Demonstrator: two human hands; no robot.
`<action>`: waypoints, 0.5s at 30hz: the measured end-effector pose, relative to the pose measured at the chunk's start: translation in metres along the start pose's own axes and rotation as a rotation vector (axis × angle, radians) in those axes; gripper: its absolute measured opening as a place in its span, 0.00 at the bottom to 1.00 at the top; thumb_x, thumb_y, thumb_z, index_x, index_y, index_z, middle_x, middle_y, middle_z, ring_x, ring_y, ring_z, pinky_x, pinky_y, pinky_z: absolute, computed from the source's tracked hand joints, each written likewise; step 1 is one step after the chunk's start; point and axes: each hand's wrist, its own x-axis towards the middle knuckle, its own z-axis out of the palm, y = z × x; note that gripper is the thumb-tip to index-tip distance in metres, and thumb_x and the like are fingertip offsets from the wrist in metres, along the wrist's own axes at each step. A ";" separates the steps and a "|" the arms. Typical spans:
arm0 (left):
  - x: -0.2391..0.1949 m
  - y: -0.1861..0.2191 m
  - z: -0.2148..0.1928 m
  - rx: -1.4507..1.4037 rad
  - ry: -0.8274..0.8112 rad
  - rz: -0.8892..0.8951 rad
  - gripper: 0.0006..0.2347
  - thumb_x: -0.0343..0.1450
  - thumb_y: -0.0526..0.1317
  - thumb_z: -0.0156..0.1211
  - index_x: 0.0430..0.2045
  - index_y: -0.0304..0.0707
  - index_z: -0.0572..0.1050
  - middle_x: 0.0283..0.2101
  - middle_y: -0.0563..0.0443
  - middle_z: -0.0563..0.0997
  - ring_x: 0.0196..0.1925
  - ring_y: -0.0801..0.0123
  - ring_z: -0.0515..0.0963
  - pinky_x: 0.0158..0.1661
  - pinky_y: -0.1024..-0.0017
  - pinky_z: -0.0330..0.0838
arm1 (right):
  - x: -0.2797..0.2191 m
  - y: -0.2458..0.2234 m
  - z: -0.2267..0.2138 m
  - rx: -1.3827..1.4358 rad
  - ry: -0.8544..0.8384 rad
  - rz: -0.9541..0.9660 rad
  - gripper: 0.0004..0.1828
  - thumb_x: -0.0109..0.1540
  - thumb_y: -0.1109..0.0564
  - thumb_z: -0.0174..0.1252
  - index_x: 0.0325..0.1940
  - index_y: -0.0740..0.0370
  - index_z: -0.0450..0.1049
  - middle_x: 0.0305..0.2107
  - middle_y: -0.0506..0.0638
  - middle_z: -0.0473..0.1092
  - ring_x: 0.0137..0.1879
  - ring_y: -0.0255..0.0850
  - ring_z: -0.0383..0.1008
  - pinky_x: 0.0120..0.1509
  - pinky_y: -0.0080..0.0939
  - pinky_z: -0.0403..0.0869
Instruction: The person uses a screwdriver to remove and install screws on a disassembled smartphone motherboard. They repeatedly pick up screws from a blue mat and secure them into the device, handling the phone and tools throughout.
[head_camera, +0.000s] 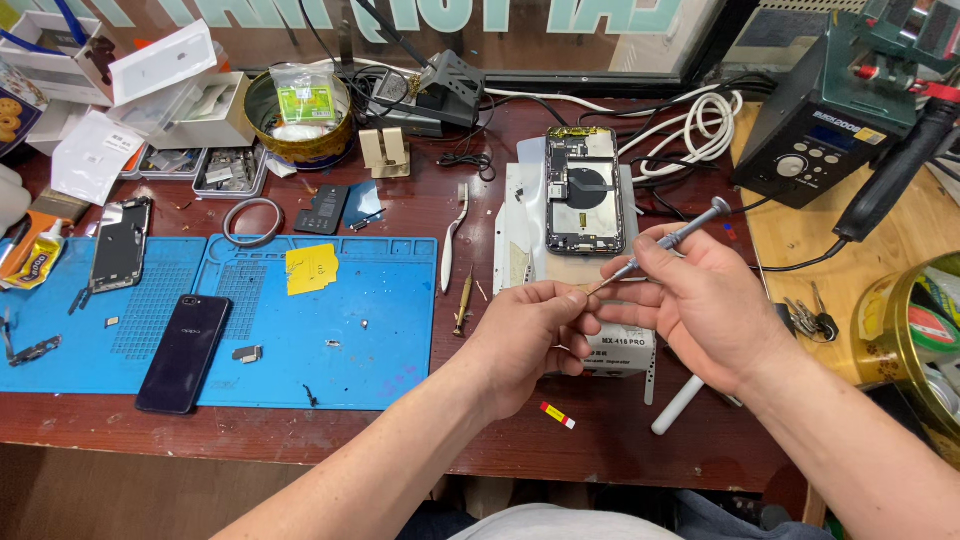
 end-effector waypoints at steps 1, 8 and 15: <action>0.000 -0.001 0.001 0.003 0.018 -0.012 0.08 0.74 0.42 0.56 0.33 0.37 0.76 0.28 0.55 0.78 0.25 0.75 0.76 0.28 0.74 0.72 | 0.000 0.000 0.000 -0.035 0.008 -0.011 0.08 0.68 0.54 0.50 0.48 0.59 0.66 0.39 0.57 0.75 0.44 0.50 0.80 0.48 0.51 0.81; 0.004 -0.007 0.011 0.011 0.049 -0.068 0.06 0.73 0.41 0.55 0.30 0.40 0.74 0.26 0.55 0.76 0.24 0.73 0.75 0.28 0.72 0.73 | 0.002 0.003 -0.006 -0.243 0.033 -0.136 0.09 0.68 0.54 0.53 0.48 0.62 0.68 0.39 0.54 0.74 0.43 0.43 0.78 0.44 0.43 0.81; -0.003 -0.002 0.007 -0.002 0.123 -0.015 0.05 0.72 0.40 0.58 0.30 0.38 0.74 0.27 0.54 0.77 0.25 0.74 0.76 0.29 0.72 0.73 | 0.006 0.000 0.002 -0.196 -0.039 -0.130 0.10 0.66 0.61 0.56 0.51 0.65 0.69 0.40 0.52 0.75 0.45 0.41 0.79 0.49 0.41 0.81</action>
